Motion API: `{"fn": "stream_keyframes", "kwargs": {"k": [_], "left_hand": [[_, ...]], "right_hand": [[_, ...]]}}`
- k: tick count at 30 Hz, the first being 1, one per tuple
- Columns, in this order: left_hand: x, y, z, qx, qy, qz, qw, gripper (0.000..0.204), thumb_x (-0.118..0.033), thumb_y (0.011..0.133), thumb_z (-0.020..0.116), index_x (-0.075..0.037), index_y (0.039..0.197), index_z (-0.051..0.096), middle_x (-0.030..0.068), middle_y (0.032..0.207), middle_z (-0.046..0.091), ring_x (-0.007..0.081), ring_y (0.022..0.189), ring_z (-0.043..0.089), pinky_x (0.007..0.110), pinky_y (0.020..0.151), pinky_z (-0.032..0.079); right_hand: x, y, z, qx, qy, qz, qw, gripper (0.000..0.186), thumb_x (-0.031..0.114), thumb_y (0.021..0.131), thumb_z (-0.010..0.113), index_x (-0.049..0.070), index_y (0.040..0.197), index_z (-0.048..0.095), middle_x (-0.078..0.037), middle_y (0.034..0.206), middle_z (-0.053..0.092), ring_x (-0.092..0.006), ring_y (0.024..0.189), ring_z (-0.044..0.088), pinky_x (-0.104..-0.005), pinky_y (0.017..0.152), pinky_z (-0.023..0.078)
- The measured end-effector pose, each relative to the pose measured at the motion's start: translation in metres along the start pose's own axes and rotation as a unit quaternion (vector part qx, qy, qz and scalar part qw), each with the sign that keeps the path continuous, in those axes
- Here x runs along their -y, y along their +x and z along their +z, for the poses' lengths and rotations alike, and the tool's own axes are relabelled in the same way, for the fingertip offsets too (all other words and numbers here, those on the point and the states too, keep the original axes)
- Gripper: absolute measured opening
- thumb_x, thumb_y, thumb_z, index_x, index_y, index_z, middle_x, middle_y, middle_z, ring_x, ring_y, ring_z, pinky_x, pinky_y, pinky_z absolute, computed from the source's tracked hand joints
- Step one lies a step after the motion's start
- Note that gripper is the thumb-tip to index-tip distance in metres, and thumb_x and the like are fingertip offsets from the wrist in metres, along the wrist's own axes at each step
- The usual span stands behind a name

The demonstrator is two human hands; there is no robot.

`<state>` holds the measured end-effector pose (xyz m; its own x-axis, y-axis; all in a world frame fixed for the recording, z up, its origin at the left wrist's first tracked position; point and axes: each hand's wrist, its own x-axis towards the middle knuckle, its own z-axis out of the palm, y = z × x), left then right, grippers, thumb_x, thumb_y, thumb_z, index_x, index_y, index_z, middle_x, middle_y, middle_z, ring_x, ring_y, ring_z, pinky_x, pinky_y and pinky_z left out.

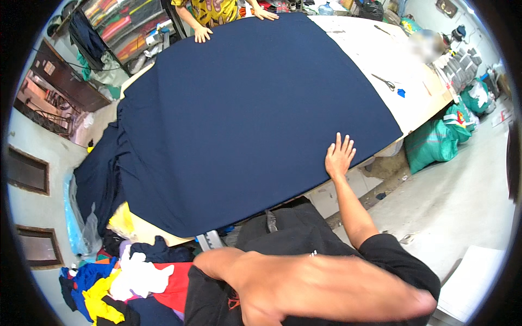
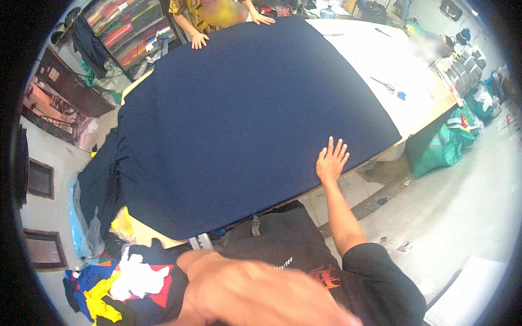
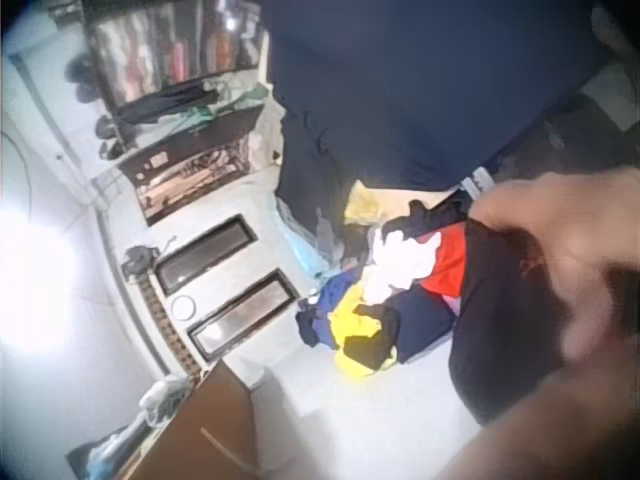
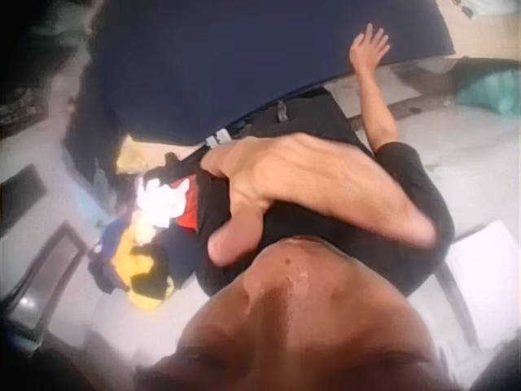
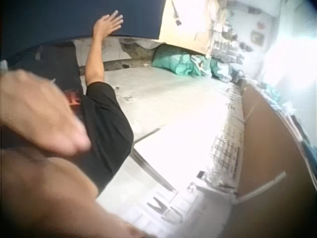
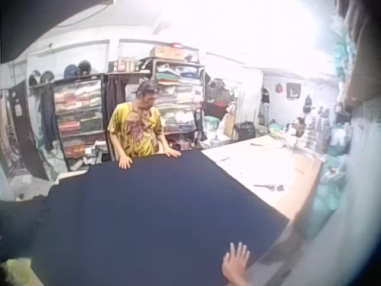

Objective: The person and a coworker repeatedly spread and smooth a large navy fabric on a table, then use a long rotary cutter to cut straight sections. They fold and reposition the fabric multiple times to continue cutting. The process is repeated throughout the clip.

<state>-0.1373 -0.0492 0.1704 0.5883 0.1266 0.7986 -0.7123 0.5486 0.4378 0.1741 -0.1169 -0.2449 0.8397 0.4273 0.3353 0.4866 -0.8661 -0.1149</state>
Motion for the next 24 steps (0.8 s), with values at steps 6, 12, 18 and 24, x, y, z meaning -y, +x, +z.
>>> {"fn": "stream_keyframes", "kwargs": {"k": [6,12,18,24], "left_hand": [[0.03,0.031,0.022,-0.107,-0.116,0.135,0.978,0.053,-0.034,0.098,0.07,0.017,0.111,0.07,0.0333,0.101,0.072,0.0396,0.094,0.075,0.037,0.081,0.064],[0.015,0.014,-0.006,-0.136,-0.128,0.084,0.979,0.022,-0.007,0.096,0.075,0.015,0.098,0.075,0.0303,0.087,0.075,0.0379,0.074,0.078,0.037,0.065,0.066],[0.018,-0.018,-0.027,-0.237,-0.111,0.015,0.965,0.025,-0.013,0.105,0.063,0.011,0.102,0.069,0.0254,0.095,0.075,0.035,0.083,0.076,0.038,0.075,0.063],[0.043,-0.099,-0.103,-0.454,0.302,-0.125,0.829,0.024,-0.022,0.11,0.06,-0.002,0.098,0.065,0.011,0.095,0.074,0.0155,0.085,0.068,0.033,0.081,0.056]], "right_hand": [[-0.001,0.007,0.01,0.002,0.011,0.008,1.0,0.058,0.035,0.108,0.043,0.02,0.164,0.037,-0.018,0.17,0.031,-0.0402,0.158,0.024,-0.0582,0.128,0.015],[-0.005,0.004,0.008,0.022,0.01,0.02,0.999,0.058,0.035,0.109,0.041,0.022,0.165,0.035,-0.017,0.172,0.027,-0.0385,0.159,0.02,-0.0574,0.129,0.014],[0.003,0.005,0.003,0.011,-0.001,0.023,1.0,0.057,0.035,0.108,0.04,0.02,0.163,0.039,-0.017,0.17,0.032,-0.0383,0.158,0.025,-0.0568,0.129,0.014],[0.015,0.005,-0.011,0.041,0.029,0.014,0.999,0.058,0.03,0.108,0.039,0.018,0.165,0.035,-0.016,0.172,0.027,-0.0374,0.16,0.019,-0.0553,0.13,0.011]]}}
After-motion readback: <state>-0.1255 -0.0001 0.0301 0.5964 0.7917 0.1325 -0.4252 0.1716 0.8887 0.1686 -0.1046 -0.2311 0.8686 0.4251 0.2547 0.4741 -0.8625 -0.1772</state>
